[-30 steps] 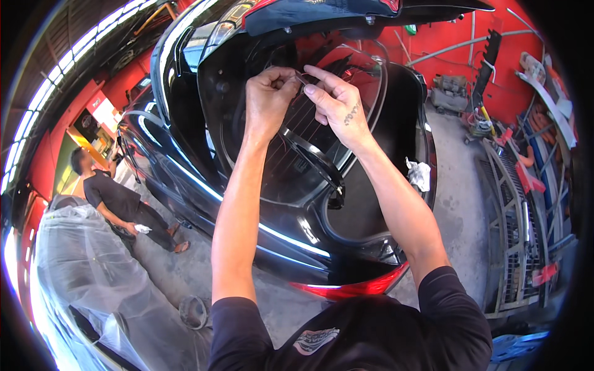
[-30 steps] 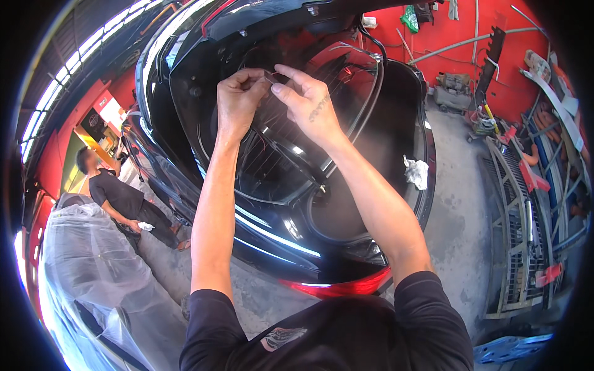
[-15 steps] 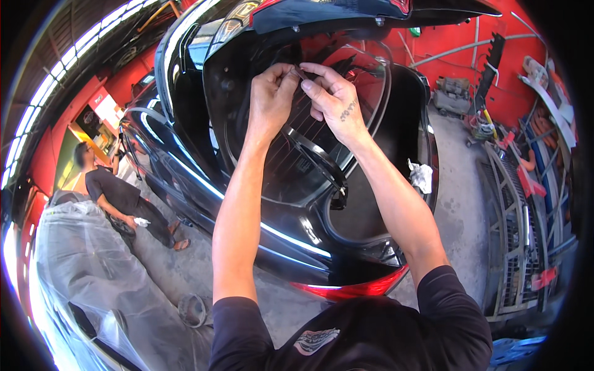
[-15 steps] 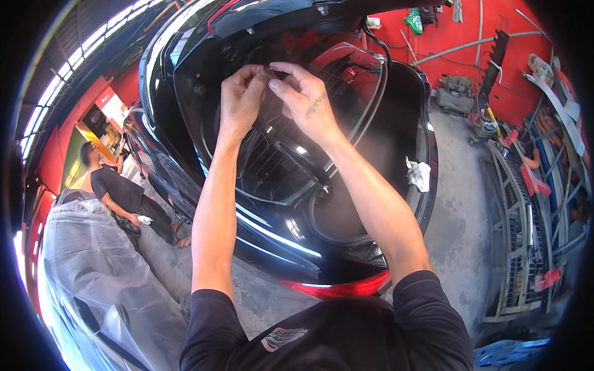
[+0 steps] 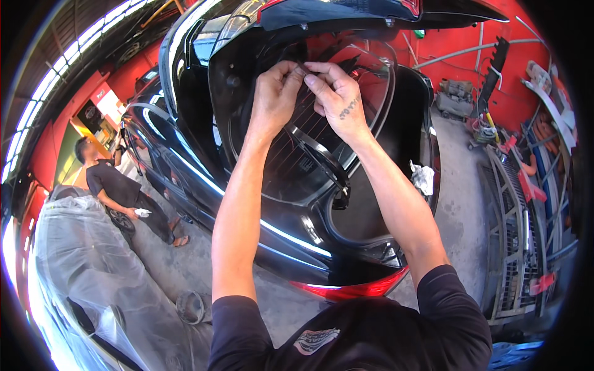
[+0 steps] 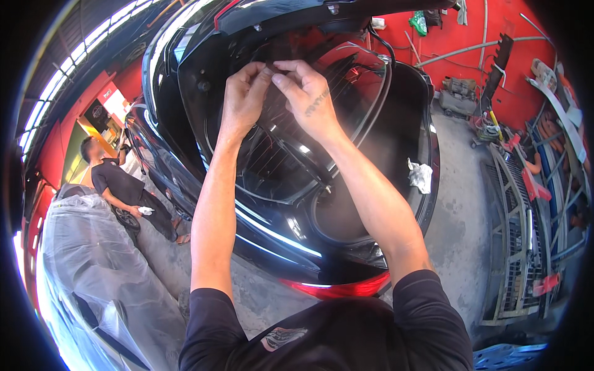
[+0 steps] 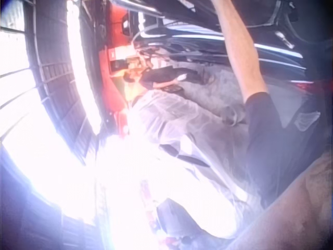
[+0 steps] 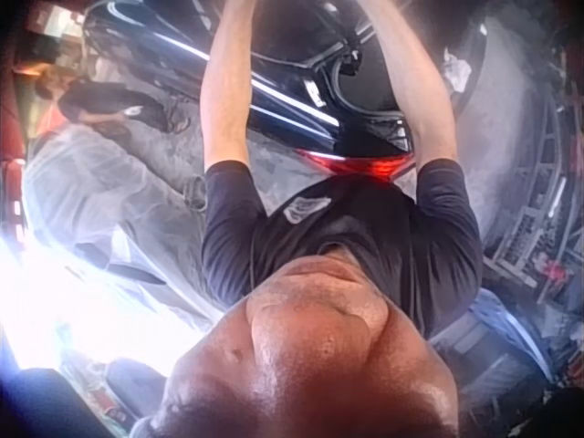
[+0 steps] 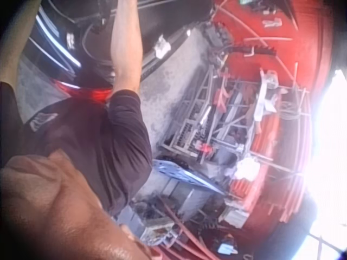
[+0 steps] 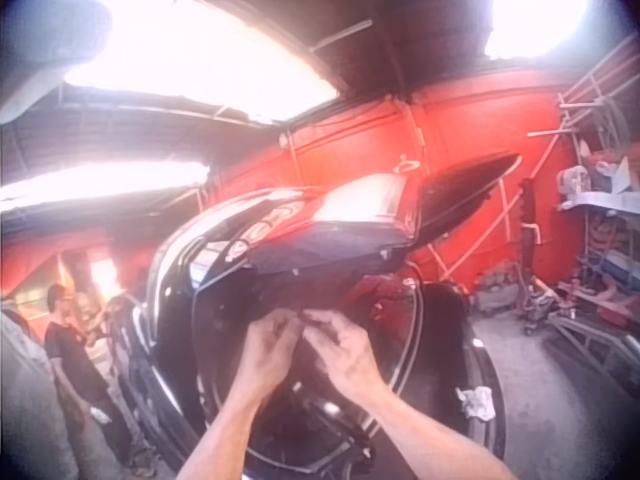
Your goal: The person opens the trunk of a black car and uses a screwdriver to remove a trim piece. They then connect electrical wires inside the trunk while another person assists.
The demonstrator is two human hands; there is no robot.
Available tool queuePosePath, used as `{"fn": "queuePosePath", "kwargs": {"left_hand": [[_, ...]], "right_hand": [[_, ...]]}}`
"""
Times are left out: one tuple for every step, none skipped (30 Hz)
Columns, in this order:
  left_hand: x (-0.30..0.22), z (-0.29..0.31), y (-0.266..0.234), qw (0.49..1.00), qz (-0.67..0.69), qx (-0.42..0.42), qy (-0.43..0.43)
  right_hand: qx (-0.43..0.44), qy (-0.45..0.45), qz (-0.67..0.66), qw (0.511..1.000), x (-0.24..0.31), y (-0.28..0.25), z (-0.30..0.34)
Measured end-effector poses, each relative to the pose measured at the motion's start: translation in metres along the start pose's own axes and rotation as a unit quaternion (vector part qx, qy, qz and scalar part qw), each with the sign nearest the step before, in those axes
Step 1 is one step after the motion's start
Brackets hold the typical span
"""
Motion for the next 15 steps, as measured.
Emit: {"fn": "queuePosePath", "kwargs": {"left_hand": [[-0.0015, 0.0002, -0.0001, 1.0, -0.002, -0.006, 0.002], [-0.0009, -0.0003, -0.0009, 1.0, -0.014, -0.011, 0.003], [0.0002, -0.0013, -0.0017, 1.0, -0.026, -0.017, 0.005], [0.0012, -0.0018, -0.0022, 0.999, -0.037, -0.022, 0.007], [0.0032, -0.0017, -0.0024, 0.999, -0.04, -0.03, 0.0], [0.0053, -0.0015, -0.0023, 0.998, -0.043, -0.038, -0.006], [0.0067, -0.0015, -0.002, 0.998, -0.046, -0.046, -0.012], [0.0064, -0.0006, -0.0015, 0.998, -0.01, -0.06, -0.023], [0.0038, 0.0005, -0.0007, 0.996, 0.025, -0.073, -0.035], [0.0035, 0.0015, -0.0007, 0.993, 0.06, -0.086, -0.046], [0.0046, 0.0009, 0.0002, 0.994, 0.056, -0.08, -0.042], [0.0067, 0.0004, 0.0003, 0.995, 0.052, -0.074, -0.038], [0.0076, 0.0, 0.0007, 0.996, 0.047, -0.069, -0.034], [0.0067, 0.0001, 0.0009, 0.996, 0.05, -0.069, -0.038], [0.0041, 0.0003, 0.0009, 0.995, 0.054, -0.07, -0.043]], "right_hand": [[-0.014, -0.007, 0.021, 1.0, 0.0021, -0.0014, -0.0004], [-0.019, -0.007, 0.024, 1.0, 0.0032, -0.0019, -0.0007], [-0.024, -0.007, 0.027, 0.999, 0.0044, -0.0027, -0.0009], [-0.03, -0.008, 0.03, 0.999, 0.005, -0.0039, -0.0012], [-0.019, -0.002, 0.018, 1.0, 0.0035, -0.0054, -0.0024], [-0.008, 0.004, 0.005, 1.0, 0.0017, -0.0085, -0.004], [0.003, 0.01, -0.007, 1.0, 0.0005, -0.0098, -0.0049], [0.001, 0.013, -0.006, 1.0, 0.0001, -0.0095, -0.005], [-0.001, 0.016, -0.005, 1.0, 0.0007, -0.0082, -0.0053], [-0.003, 0.019, -0.004, 1.0, 0.0009, -0.0076, -0.0053], [-0.002, 0.016, 0.005, 1.0, 0.002, -0.0075, -0.0051], [0.0, 0.012, 0.013, 1.0, 0.0029, -0.0073, -0.0046], [0.001, 0.008, 0.02, 1.0, 0.0039, -0.0069, -0.004], [0.005, 0.007, 0.021, 1.0, 0.0044, -0.0064, -0.0023], [0.009, 0.006, 0.022, 1.0, 0.0049, -0.0058, -0.0003]]}}
Point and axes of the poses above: each hand's wrist, its own z-axis away from the middle knuckle, its own y-axis out of the palm, x = y × z, the point moved 8 cm from there along -z, towards the middle knuckle, and after that the axes turned 6 degrees about y, right-handed, at the moved point
